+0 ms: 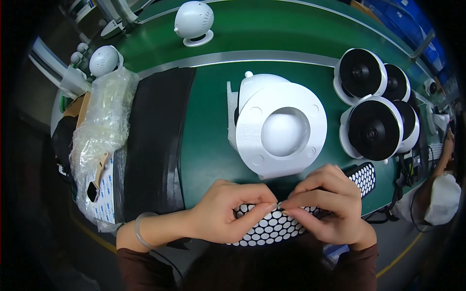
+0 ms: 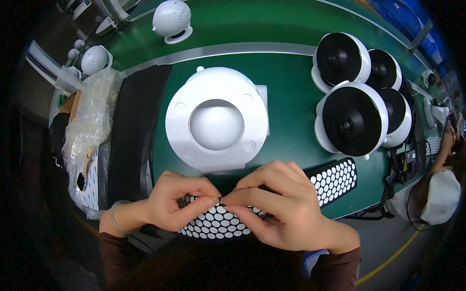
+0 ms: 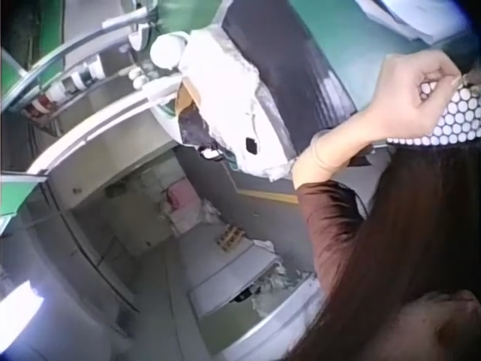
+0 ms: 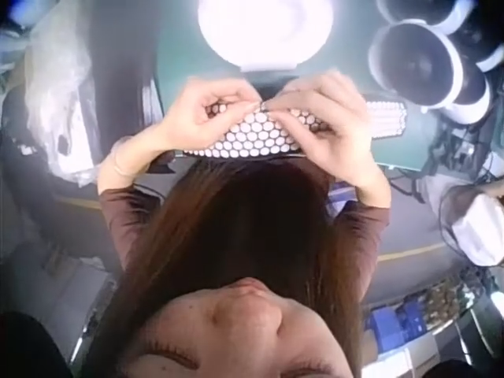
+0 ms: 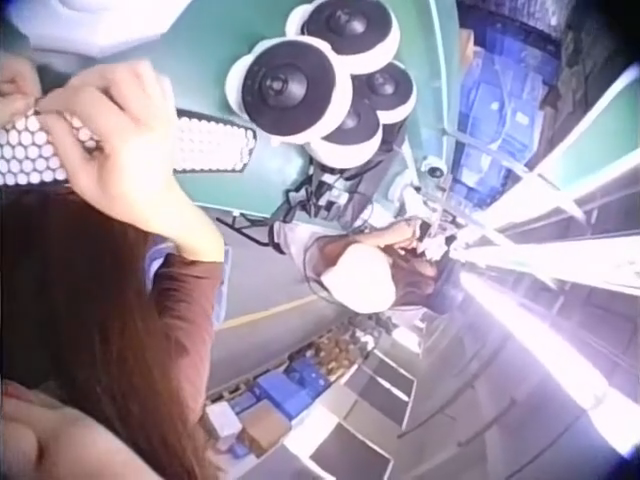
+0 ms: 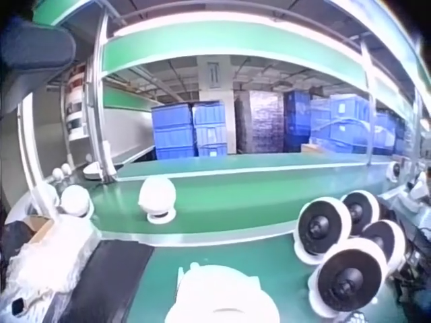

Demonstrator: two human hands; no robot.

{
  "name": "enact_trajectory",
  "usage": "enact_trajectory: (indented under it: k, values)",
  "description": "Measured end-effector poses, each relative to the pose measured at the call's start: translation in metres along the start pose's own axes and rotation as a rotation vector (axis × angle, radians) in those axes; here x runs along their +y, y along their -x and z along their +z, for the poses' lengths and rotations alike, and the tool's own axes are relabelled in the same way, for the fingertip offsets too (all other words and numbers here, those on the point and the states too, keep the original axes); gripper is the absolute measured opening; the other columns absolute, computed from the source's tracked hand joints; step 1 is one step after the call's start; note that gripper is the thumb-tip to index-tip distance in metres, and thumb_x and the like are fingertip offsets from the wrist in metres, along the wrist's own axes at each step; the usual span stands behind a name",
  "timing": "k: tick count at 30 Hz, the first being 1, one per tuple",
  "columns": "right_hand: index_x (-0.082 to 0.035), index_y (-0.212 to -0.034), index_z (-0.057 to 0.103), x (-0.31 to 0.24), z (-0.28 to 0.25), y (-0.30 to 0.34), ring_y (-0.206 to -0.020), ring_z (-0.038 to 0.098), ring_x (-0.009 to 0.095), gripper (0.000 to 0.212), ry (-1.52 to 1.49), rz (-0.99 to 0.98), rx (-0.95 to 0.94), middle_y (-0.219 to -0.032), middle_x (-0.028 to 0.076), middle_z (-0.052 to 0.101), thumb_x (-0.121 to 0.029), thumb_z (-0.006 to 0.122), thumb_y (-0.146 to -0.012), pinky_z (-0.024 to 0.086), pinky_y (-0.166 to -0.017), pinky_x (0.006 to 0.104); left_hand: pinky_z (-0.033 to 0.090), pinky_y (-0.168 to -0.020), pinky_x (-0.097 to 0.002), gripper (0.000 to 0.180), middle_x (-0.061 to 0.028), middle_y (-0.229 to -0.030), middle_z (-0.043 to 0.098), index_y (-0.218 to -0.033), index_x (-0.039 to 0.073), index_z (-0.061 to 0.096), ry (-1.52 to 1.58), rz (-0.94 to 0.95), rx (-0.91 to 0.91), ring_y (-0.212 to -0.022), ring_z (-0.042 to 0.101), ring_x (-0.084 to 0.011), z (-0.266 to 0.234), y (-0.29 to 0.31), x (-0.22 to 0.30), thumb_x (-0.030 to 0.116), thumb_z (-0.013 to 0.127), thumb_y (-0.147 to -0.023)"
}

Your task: Applying small black circular adhesive pads to the mounting base of security camera units on an assembly line.

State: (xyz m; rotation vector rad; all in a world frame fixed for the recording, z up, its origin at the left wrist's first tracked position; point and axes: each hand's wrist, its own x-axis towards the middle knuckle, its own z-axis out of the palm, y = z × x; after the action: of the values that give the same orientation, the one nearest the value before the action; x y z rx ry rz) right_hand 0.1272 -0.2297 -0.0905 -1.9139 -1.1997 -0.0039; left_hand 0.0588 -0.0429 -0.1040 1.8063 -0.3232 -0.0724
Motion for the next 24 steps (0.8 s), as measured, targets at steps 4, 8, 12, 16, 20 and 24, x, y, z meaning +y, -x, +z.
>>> enact_trajectory:
  k: [4,8,12,16,20,24]
  values:
    - [-0.011,-0.079,0.065,0.0,0.001,0.001,-0.062,0.052,0.014,0.022,0.022,-0.038,0.014,-0.073,0.0,0.058,-0.006,0.071,-0.058,0.038,-0.053,0.0243,0.04,-0.049,-0.019,0.007,-0.0069,-0.061,0.059,-0.078,-0.002,0.058,-0.011,-0.002,-0.002,-0.052,0.054,-0.0081,0.0,0.0,0.0,0.001,0.052,-0.078]
    - [-0.01,-0.081,0.065,-0.003,0.002,0.0,-0.061,0.052,0.016,0.025,-0.002,-0.042,0.049,-0.071,0.001,0.058,-0.004,0.071,-0.058,0.041,-0.052,0.0241,0.041,-0.049,-0.0196,0.006,-0.0074,-0.061,0.059,-0.077,-0.002,0.058,0.035,-0.012,0.004,-0.053,0.056,-0.0089,0.001,0.0,0.0,0.001,0.053,-0.077]
    - [-0.008,-0.08,0.064,-0.004,-0.003,-0.005,-0.062,0.054,0.018,0.022,-0.095,0.093,-0.017,-0.071,0.003,0.058,-0.004,0.071,-0.059,0.043,-0.054,0.0252,0.043,-0.049,-0.0221,0.004,-0.0072,-0.064,0.06,-0.077,0.002,0.058,-0.015,0.004,0.0,-0.055,0.059,-0.0157,0.001,0.001,0.0,0.005,0.055,-0.076]
    - [-0.006,-0.076,0.062,-0.002,-0.005,-0.006,-0.063,0.054,0.018,0.017,-0.15,0.103,-0.099,-0.072,0.004,0.058,-0.005,0.07,-0.061,0.044,-0.054,0.0257,0.042,-0.047,-0.0215,0.004,-0.007,-0.06,0.059,-0.075,0.001,0.059,-0.04,0.057,-0.006,-0.051,0.058,-0.0151,0.002,0.001,0.0,0.002,0.056,-0.075]
    - [-0.006,-0.075,0.062,-0.002,-0.005,-0.008,-0.063,0.054,0.018,0.015,-0.163,0.115,-0.116,-0.071,0.004,0.056,-0.005,0.069,-0.062,0.044,-0.054,0.026,0.041,-0.046,-0.0217,0.004,-0.0069,-0.06,0.059,-0.075,0.002,0.06,-0.051,0.079,-0.003,-0.049,0.057,-0.016,0.003,0.0,-0.001,0.002,0.056,-0.075]
    - [-0.007,-0.074,0.061,-0.006,-0.006,-0.009,-0.063,0.054,0.018,0.014,-0.113,0.14,-0.118,-0.069,0.003,0.053,-0.006,0.069,-0.062,0.043,-0.053,0.0264,0.041,-0.045,-0.0222,0.004,-0.0067,-0.059,0.058,-0.075,0.002,0.06,-0.058,0.103,0.013,-0.049,0.057,-0.016,0.003,0.001,-0.003,0.002,0.056,-0.075]
